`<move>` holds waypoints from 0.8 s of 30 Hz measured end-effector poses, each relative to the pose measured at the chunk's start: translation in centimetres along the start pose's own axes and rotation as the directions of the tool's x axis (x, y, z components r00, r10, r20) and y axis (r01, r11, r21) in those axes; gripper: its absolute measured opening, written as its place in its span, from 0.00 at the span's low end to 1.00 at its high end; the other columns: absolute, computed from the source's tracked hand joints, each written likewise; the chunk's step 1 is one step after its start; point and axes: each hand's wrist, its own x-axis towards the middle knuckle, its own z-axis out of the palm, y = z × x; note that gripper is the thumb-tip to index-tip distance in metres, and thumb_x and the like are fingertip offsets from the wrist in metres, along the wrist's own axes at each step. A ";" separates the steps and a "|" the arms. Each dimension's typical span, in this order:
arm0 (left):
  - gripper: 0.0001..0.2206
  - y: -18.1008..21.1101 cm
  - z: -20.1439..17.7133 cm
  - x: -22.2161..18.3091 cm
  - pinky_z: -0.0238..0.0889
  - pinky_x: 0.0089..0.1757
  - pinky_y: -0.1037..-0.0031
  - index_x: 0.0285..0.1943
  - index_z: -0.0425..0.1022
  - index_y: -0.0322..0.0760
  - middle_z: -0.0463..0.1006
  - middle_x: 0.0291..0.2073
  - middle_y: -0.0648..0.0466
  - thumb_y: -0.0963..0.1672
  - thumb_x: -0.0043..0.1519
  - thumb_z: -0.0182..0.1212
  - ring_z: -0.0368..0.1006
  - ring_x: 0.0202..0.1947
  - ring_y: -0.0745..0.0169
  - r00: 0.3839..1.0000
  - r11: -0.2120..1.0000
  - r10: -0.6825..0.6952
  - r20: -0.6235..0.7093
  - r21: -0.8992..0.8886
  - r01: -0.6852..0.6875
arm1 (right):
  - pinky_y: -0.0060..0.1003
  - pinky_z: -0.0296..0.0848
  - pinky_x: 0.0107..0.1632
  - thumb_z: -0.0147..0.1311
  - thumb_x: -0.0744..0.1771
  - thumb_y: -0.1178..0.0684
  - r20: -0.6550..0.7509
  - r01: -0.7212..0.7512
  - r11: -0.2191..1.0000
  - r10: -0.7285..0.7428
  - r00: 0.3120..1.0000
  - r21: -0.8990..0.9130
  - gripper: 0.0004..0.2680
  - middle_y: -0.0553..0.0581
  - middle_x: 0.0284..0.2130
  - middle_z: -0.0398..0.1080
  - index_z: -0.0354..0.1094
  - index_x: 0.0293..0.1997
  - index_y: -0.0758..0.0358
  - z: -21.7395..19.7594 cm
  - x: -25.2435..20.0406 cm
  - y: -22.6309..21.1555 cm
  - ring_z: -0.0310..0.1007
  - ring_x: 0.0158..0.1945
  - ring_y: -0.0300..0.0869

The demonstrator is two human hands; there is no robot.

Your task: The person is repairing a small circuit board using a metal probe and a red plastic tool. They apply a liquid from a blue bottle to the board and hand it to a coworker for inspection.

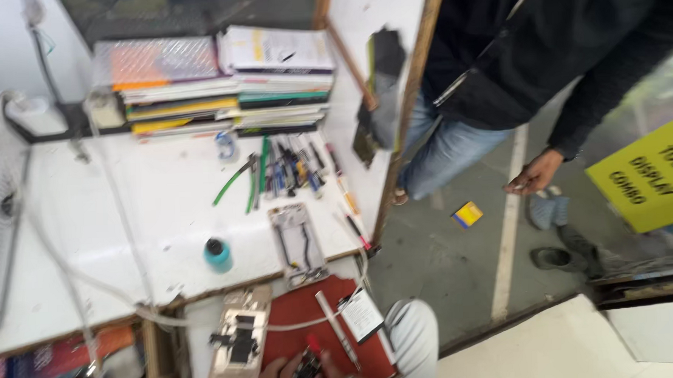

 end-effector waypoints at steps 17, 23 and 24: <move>0.21 10.7 -12.2 6.7 0.69 0.44 0.61 0.56 0.75 0.36 0.75 0.46 0.47 0.46 0.55 0.72 0.74 0.45 0.46 0.983 0.995 -0.092 0.159 -0.029 0.097 | 0.45 0.71 0.26 0.57 0.65 0.53 0.032 -0.077 0.997 0.076 0.997 0.028 0.17 0.58 0.18 0.73 0.70 0.63 0.48 0.3 -0.1 -3.2 0.73 0.19 0.50; 0.21 10.8 -12.2 6.7 0.69 0.44 0.61 0.56 0.76 0.36 0.75 0.46 0.47 0.46 0.55 0.72 0.74 0.45 0.46 0.980 0.994 -0.101 0.169 -0.023 0.107 | 0.42 0.71 0.25 0.57 0.65 0.54 0.063 -0.044 0.994 0.038 0.997 0.097 0.17 0.57 0.20 0.74 0.70 0.62 0.50 0.0 -1.9 -3.4 0.74 0.19 0.47; 0.21 10.8 -12.1 6.7 0.69 0.44 0.60 0.56 0.76 0.35 0.75 0.46 0.47 0.46 0.55 0.72 0.74 0.45 0.46 0.980 0.995 -0.099 0.170 -0.018 0.103 | 0.42 0.70 0.25 0.56 0.65 0.54 0.044 -0.032 0.993 0.027 0.999 0.110 0.17 0.56 0.20 0.74 0.70 0.62 0.50 0.3 -1.6 -3.5 0.73 0.19 0.47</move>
